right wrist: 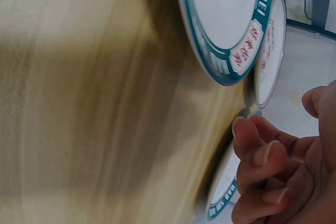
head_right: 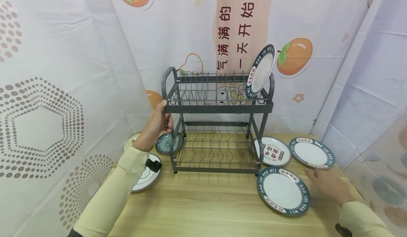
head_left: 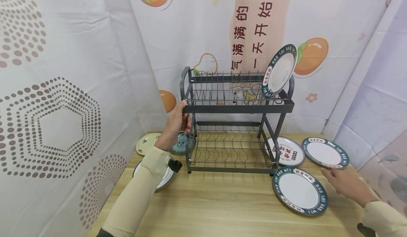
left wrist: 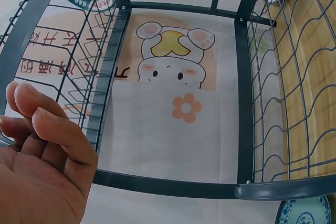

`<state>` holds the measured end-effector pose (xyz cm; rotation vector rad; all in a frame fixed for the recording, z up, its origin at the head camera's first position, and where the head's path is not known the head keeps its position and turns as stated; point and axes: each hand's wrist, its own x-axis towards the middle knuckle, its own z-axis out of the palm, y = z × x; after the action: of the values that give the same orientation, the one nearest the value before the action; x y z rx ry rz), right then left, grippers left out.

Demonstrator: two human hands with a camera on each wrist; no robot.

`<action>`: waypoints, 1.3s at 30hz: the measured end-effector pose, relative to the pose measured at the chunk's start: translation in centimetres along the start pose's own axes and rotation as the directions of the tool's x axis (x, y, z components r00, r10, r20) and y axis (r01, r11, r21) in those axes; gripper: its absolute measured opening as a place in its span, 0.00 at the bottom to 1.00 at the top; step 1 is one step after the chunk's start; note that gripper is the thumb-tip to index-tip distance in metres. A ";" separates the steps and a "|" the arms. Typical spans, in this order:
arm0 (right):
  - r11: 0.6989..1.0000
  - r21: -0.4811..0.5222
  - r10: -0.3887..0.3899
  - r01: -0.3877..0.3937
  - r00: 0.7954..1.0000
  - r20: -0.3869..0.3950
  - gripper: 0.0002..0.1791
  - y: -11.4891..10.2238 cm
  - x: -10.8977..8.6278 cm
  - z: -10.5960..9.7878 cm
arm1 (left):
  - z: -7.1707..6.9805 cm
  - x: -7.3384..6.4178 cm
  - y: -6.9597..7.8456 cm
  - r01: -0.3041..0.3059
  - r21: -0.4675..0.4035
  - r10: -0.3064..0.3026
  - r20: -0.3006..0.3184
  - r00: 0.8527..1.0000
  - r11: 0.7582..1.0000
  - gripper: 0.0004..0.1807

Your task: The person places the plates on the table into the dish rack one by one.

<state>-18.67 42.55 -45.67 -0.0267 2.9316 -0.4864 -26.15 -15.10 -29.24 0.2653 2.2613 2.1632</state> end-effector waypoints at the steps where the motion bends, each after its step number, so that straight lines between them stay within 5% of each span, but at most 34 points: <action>1: 1.000 0.009 0.002 -0.003 1.000 0.015 0.36 0.1 0.0 0.2 | 0.0 0.0 0.1 0.001 0.004 -0.001 0.003 1.000 1.000 0.33; 17: 0.999 -0.003 -0.037 0.037 0.998 0.059 0.35 0.6 0.1 2.9 | 0.7 -1.9 2.4 -0.003 0.034 0.002 0.021 1.000 0.999 0.30; 39: 0.942 0.303 0.066 -0.146 0.964 0.259 0.24 1.4 0.5 4.0 | 0.6 -1.5 1.9 -0.017 0.033 0.016 0.025 1.000 0.999 0.30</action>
<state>-18.42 42.61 -49.92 0.1058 2.5643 -0.8679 -24.38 -14.64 -27.53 0.3103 2.2924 2.1191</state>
